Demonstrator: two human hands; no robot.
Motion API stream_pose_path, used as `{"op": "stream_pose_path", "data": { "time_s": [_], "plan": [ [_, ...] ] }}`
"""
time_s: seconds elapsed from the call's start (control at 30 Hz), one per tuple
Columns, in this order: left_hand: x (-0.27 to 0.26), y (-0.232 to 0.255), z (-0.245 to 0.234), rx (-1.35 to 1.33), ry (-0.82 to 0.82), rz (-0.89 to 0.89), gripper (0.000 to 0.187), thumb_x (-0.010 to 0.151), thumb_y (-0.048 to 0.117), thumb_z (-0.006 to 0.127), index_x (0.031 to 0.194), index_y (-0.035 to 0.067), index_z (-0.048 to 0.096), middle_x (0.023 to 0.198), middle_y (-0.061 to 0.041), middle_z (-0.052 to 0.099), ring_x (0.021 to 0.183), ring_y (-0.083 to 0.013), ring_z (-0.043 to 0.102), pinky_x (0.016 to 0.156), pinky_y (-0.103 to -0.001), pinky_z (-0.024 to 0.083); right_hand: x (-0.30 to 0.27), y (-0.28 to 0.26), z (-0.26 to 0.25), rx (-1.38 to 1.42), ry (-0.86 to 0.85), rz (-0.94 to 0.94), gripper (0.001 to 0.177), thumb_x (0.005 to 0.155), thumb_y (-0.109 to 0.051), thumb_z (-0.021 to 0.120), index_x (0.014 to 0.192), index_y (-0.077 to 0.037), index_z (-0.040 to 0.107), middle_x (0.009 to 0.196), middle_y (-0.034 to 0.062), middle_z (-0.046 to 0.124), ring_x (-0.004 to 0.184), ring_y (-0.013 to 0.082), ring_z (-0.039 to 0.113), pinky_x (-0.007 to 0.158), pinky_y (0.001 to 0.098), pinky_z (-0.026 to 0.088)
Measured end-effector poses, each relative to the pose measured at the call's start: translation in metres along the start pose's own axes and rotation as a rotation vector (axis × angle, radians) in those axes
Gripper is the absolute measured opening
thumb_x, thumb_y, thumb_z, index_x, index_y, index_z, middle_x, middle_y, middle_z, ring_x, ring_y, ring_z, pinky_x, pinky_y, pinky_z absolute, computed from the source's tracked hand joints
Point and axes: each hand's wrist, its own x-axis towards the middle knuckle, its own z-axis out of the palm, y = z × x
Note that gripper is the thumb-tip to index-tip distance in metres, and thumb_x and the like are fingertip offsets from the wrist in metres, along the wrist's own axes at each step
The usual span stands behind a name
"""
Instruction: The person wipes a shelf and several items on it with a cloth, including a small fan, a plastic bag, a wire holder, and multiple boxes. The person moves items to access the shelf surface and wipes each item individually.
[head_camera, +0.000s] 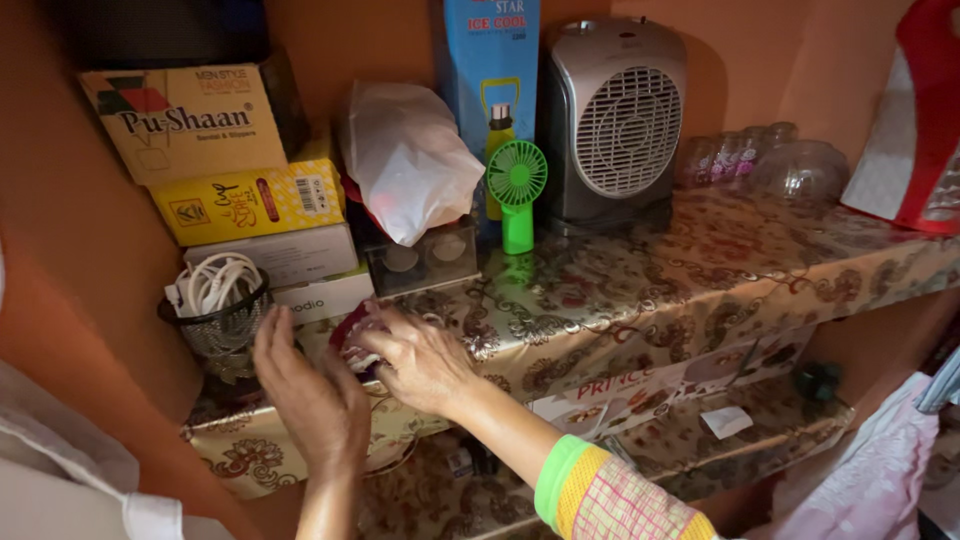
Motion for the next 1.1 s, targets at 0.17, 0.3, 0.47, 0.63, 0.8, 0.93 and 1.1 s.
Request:
{"op": "stream_pose_path", "data": {
  "time_s": [0.17, 0.3, 0.47, 0.63, 0.8, 0.93, 1.1],
  "plan": [
    [-0.009, 0.013, 0.006, -0.131, 0.019, -0.059, 0.049, 0.098, -0.006, 0.052, 0.145, -0.007, 0.042, 0.15, -0.025, 0.04, 0.143, -0.0398, 0.043, 0.121, -0.051, 0.037, -0.003, 0.001, 0.001, 0.059, -0.034, 0.063, 0.04, 0.081, -0.002, 0.069, 0.119, -0.014, 0.071, 0.135, 0.0146, 0.063, 0.113, 0.0367, 0.069, 0.089, 0.0451, 0.061],
    [-0.014, 0.023, 0.011, -0.169, 0.027, -0.074, 0.043, 0.101, -0.003, 0.052, 0.143, -0.005, 0.046, 0.147, -0.024, 0.043, 0.141, -0.0387, 0.045, 0.115, -0.047, 0.042, -0.005, 0.005, -0.001, 0.08, 0.155, -0.086, 0.04, 0.079, 0.002, 0.066, 0.116, -0.013, 0.071, 0.135, 0.0126, 0.066, 0.118, 0.0361, 0.069, 0.093, 0.0424, 0.06],
    [-0.024, 0.035, 0.02, -0.253, 0.083, -0.066, 0.036, 0.108, 0.006, 0.055, 0.141, -0.004, 0.049, 0.147, -0.022, 0.046, 0.133, -0.0336, 0.052, 0.109, -0.041, 0.047, -0.014, 0.007, -0.001, 0.31, 0.247, 0.04, 0.032, 0.092, -0.003, 0.067, 0.121, -0.014, 0.07, 0.131, 0.0086, 0.069, 0.112, 0.028, 0.072, 0.089, 0.0355, 0.061],
    [-0.044, 0.054, 0.027, -0.43, 0.146, 0.004, 0.035, 0.113, 0.012, 0.054, 0.144, -0.003, 0.049, 0.147, -0.018, 0.049, 0.136, -0.0292, 0.053, 0.115, -0.038, 0.046, -0.034, -0.003, -0.012, 0.464, 0.411, -0.09, 0.031, 0.096, -0.002, 0.069, 0.125, -0.013, 0.069, 0.135, 0.0084, 0.066, 0.122, 0.0259, 0.07, 0.099, 0.0337, 0.06],
    [-0.08, 0.072, 0.027, -0.577, 0.167, 0.0, 0.035, 0.115, 0.016, 0.052, 0.145, -0.002, 0.05, 0.147, -0.015, 0.053, 0.133, -0.0226, 0.057, 0.112, -0.033, 0.048, -0.079, -0.012, -0.023, 0.41, 0.47, -0.135, 0.032, 0.096, -0.004, 0.073, 0.125, -0.014, 0.067, 0.138, 0.0087, 0.066, 0.125, 0.024, 0.069, 0.102, 0.0318, 0.058],
    [-0.139, 0.09, 0.021, -0.64, 0.168, -0.026, 0.036, 0.115, 0.017, 0.054, 0.145, -0.002, 0.051, 0.144, -0.014, 0.054, 0.13, -0.0213, 0.057, 0.11, -0.031, 0.049, -0.139, -0.013, -0.02, 0.482, 0.492, -0.174, 0.033, 0.098, 0.0, 0.07, 0.128, -0.013, 0.066, 0.138, 0.0091, 0.065, 0.125, 0.0234, 0.067, 0.109, 0.0317, 0.057],
    [-0.272, 0.112, 0.004, -0.693, 0.126, -0.032, 0.034, 0.116, 0.02, 0.054, 0.142, -0.001, 0.054, 0.143, -0.013, 0.058, 0.131, -0.0203, 0.059, 0.112, -0.031, 0.05, -0.277, -0.011, -0.003, 0.46, 0.524, -0.201, 0.034, 0.098, 0.007, 0.063, 0.127, -0.01, 0.066, 0.134, 0.0098, 0.066, 0.129, 0.0246, 0.065, 0.108, 0.0297, 0.055]
  ]
}}
